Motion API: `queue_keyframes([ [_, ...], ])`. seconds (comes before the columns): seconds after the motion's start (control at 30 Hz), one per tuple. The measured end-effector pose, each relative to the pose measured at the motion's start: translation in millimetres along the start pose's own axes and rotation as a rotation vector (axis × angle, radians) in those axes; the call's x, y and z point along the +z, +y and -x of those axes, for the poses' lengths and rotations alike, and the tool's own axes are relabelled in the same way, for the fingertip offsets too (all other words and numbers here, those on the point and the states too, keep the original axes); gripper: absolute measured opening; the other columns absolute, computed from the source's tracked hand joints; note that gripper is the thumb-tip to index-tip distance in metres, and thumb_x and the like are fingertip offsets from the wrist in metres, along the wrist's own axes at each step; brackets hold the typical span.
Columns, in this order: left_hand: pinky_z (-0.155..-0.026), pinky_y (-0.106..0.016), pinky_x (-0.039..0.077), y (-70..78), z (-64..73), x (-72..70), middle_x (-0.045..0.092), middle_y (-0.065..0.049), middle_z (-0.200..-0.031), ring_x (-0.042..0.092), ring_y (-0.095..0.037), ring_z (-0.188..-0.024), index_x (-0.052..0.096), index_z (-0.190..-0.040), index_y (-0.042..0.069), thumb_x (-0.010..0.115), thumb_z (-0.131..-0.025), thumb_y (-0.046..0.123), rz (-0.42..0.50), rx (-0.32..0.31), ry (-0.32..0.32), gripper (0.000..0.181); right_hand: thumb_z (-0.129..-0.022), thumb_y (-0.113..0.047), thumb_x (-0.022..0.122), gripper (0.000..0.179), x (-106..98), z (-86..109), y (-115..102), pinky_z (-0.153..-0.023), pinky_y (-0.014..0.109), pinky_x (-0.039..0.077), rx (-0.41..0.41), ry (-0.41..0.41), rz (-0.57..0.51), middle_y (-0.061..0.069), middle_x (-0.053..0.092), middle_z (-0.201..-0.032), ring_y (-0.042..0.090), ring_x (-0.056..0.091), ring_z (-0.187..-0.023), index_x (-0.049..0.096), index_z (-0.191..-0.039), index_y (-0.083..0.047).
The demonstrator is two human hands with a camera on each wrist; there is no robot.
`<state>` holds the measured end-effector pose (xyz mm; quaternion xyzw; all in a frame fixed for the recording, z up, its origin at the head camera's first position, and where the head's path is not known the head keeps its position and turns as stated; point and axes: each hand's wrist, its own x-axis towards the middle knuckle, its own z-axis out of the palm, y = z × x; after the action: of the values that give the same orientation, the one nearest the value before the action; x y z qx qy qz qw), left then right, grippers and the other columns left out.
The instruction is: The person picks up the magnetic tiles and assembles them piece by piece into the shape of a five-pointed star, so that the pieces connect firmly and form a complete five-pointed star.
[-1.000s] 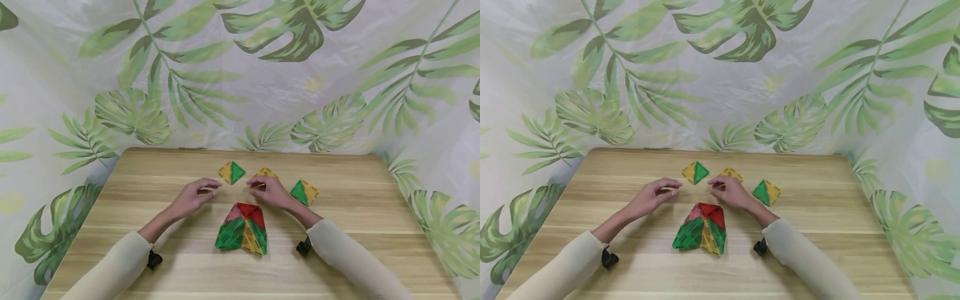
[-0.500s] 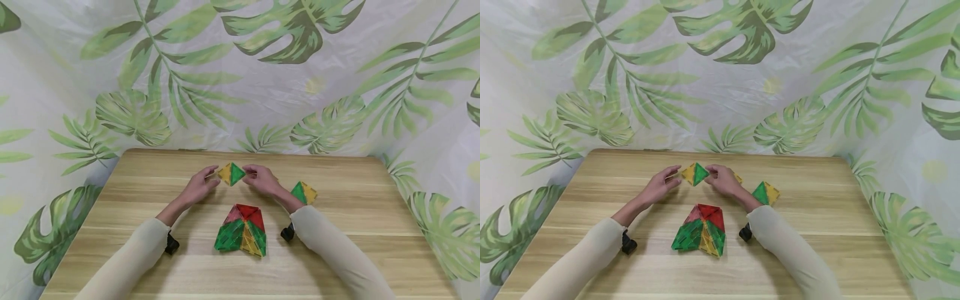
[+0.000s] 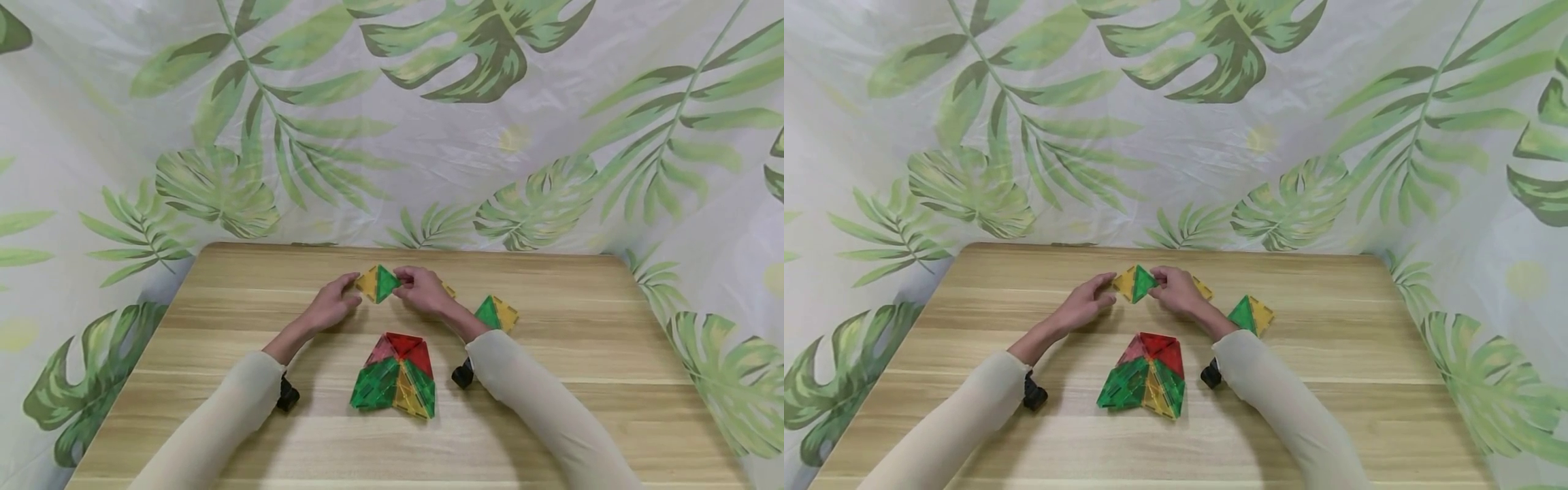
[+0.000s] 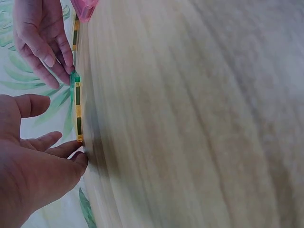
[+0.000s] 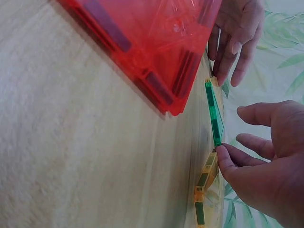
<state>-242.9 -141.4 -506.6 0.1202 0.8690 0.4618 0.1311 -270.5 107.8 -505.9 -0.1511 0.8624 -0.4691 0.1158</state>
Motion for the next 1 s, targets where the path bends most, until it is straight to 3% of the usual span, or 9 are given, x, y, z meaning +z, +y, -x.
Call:
queue_keyframes([
  [0.33, -0.127, -0.055, 0.027, 1.0, -3.2, 6.0, 0.038, -0.03, -0.163, 0.033, -0.043, -0.154, 0.035, -0.159, -0.009, 0.057, -0.108, 0.011, 0.037, 0.009, 0.058, 0.059, -0.101, -0.009, 0.071, 0.049, 1, -3.4, -4, -0.105, 0.044, 0.055, 0.021, -0.007, 0.008, 0.019, 0.066, -0.14, 0.032, 0.064, -0.126, 0.059, -0.147, 0.002],
  [0.53, -0.116, -0.052, 0.046, 2.7, -6.7, 11.9, 0.044, -0.031, -0.153, 0.049, -0.043, -0.141, 0.043, -0.154, -0.01, 0.056, -0.108, 0.004, 0.109, 0.022, 0.126, 0.05, -0.102, -0.007, 0.069, 0.05, -1, -4.4, -4, -0.104, 0.044, 0.055, 0.038, -0.023, -0.044, 0.02, 0.065, -0.142, 0.033, 0.062, -0.128, 0.056, -0.149, 0.003],
  [0.77, -0.1, -0.041, 0.057, 1.1, -15.0, 16.4, 0.053, -0.024, -0.15, 0.06, -0.037, -0.131, 0.052, -0.151, -0.004, 0.058, -0.108, 0.007, 0.227, -0.064, 0.206, 0.045, -0.101, -0.007, 0.07, 0.049, -2, -5.7, -4, -0.105, 0.044, 0.054, 0.061, -0.02, -0.06, 0.019, 0.065, -0.142, 0.032, 0.061, -0.127, 0.058, -0.148, 0.003],
  [0.9, -0.093, -0.029, 0.06, 2.5, -19.8, 17.4, 0.058, -0.025, -0.143, 0.063, -0.032, -0.122, 0.056, -0.147, -0.004, 0.057, -0.106, -0.001, 0.31, -0.107, 0.235, 0.042, -0.1, -0.007, 0.072, 0.049, 0, -7.2, -5, -0.104, 0.042, 0.054, 0.068, -0.017, -0.057, 0.018, 0.066, -0.14, 0.031, 0.062, -0.125, 0.059, -0.147, 0.002],
  [1.0, -0.09, -0.027, 0.061, 4.0, -22.7, 17.7, 0.059, -0.027, -0.135, 0.064, -0.029, -0.113, 0.058, -0.144, -0.005, 0.055, -0.103, -0.01, 0.409, -0.13, 0.239, 0.041, -0.099, -0.007, 0.073, 0.048, 1, -8.1, -5, -0.102, 0.04, 0.054, 0.074, -0.012, -0.066, 0.017, 0.067, -0.138, 0.03, 0.063, -0.124, 0.061, -0.146, 0.001],
])
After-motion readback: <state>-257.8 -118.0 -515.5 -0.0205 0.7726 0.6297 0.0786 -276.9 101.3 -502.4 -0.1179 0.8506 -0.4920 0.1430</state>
